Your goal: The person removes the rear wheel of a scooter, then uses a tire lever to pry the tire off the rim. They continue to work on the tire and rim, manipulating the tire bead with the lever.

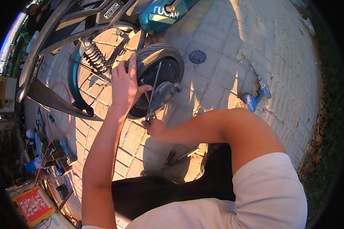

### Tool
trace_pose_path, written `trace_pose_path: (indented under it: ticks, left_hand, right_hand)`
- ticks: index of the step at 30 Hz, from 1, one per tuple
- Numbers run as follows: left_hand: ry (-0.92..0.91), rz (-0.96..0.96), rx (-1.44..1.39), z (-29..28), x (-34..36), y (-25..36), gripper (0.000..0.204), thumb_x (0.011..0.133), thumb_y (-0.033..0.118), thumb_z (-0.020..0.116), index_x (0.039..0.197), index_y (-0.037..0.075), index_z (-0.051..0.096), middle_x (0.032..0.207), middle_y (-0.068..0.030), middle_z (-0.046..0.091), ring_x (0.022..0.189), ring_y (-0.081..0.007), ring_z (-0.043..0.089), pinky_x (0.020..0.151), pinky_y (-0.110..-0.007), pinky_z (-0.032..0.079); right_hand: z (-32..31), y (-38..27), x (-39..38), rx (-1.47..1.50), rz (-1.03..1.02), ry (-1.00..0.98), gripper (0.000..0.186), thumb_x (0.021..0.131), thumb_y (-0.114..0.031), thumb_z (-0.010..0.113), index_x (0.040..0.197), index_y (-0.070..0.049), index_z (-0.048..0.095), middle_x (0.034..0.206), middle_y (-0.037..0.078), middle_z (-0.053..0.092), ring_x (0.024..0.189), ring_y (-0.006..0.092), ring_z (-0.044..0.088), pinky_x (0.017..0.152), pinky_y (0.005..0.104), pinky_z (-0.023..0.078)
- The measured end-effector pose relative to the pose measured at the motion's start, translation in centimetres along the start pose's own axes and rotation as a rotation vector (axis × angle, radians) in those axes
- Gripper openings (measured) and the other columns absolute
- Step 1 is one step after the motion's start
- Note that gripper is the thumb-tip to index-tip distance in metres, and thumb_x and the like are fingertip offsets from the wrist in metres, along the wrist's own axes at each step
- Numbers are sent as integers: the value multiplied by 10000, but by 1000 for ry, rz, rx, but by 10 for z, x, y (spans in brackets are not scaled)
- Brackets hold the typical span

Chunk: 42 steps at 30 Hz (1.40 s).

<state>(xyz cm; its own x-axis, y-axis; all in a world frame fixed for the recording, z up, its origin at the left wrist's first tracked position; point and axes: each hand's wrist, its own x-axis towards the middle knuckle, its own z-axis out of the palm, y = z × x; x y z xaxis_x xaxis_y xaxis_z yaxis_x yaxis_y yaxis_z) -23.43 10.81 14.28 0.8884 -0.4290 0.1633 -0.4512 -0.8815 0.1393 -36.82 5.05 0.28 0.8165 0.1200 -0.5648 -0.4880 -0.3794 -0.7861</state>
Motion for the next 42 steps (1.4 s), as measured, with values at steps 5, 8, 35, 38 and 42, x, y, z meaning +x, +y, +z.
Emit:
trace_pose_path:
  ticks: [5,8,35,38,42]
  left_hand:
    - [3,-57,251,14,-15,-4,1254,576,397,910,1538,139,150,1401,-254,352,1263,-454,398,1033,-518,385]
    - [36,-77,264,17,-19,-7,1214,603,383,899,1533,148,154,1411,-262,353,1259,-459,418,1009,-529,408]
    - [-56,-173,190,-27,-9,-22,689,863,675,530,1313,154,536,1021,-184,561,886,-390,631,753,-503,516]
    - [-58,-94,168,-23,26,-25,621,913,613,506,1060,16,596,977,-223,575,928,-396,630,740,-468,529]
    - [-81,-228,80,-10,47,-10,608,922,601,513,977,-1,576,947,-230,609,893,-443,601,782,-502,486]
  right_hand:
    - [-13,0,18,51,36,-247,559,941,-517,537,801,8,667,674,111,644,631,219,623,634,372,494]
    - [-29,8,26,-104,-6,-417,583,883,-574,593,831,1,678,682,110,649,674,218,633,657,371,500]
    - [-318,-41,-123,-751,-208,-169,373,832,-291,689,1057,-22,564,829,188,648,806,350,632,700,431,474]
    - [-344,-45,-125,-585,-239,35,379,861,-297,641,1082,11,630,856,181,659,780,309,627,711,405,481]
    - [-348,-40,-102,-493,-293,165,389,850,-277,612,1095,23,654,868,194,676,779,307,641,707,394,490]
